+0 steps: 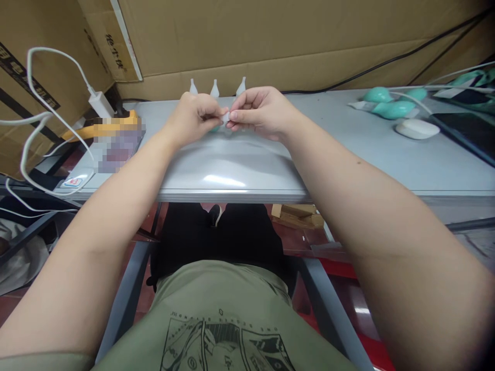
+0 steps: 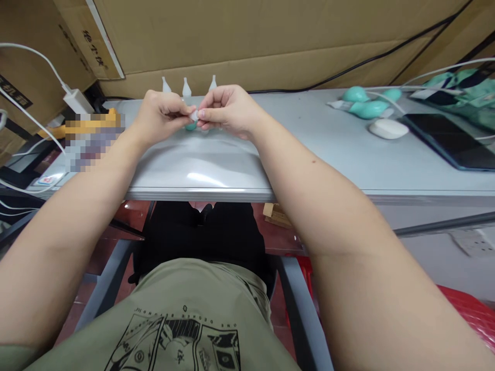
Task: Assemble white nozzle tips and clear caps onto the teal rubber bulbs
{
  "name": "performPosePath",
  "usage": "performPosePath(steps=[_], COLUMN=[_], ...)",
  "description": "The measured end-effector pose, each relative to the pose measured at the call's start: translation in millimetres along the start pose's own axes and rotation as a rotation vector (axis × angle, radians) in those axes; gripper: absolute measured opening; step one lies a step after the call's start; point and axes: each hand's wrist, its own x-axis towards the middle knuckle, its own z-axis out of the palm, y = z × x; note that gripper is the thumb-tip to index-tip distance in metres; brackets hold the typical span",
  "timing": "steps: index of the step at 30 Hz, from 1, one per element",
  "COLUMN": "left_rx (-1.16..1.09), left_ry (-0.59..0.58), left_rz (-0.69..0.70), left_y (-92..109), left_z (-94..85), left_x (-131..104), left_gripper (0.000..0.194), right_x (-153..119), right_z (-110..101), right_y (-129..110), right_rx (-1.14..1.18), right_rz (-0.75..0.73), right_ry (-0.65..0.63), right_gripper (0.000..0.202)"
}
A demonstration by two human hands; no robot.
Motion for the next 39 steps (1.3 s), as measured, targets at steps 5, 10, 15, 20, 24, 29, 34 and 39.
performPosePath(steps=[5,10,15,20,24,29,34,39], left_rx=[0.006,0.017,-0.008,-0.008,0.024,0.006,-0.052,-0.046], left_ry=[-0.042,-0.050,-0.060,-0.045,-0.067,-0.007,0.138,0.147], left_rz=[0.001,0.012,0.055,0.056,0.081,0.059,0.025,0.008], left_y=[1,5,4,-1,-4,-6,-3,1], left_z=[-1.3,-4.6,-5.7,-2.1,-3.4,2.0,12.5,12.7], left_x=[-1,-3,-2,-1,-3,1,7,4], left_gripper=[0.018,0.017,0.021,0.030,0.034,0.033,0.042,0.048], right_x=[0,-1,-1,-1,-1,-1,5,7], right_z=[3,5,0,-1,-2,0,-2,-1], right_y=[0,-2,0,-2,0,0,-13,-11], right_rx=[0.009,-0.031,-0.028,-0.012,-0.009,-0.022,-0.054,-0.119], right_rz=[-0.015,-0.021,-0.032,-0.020,-0.026,-0.025,-0.080,-0.132], right_ry=[-0.015,0.007,-0.010,-0.003,-0.018,-0.012,-0.044,-0.050], right_gripper=[0.037,0.039,0.038,0.033,0.033,0.030,0.026,0.034])
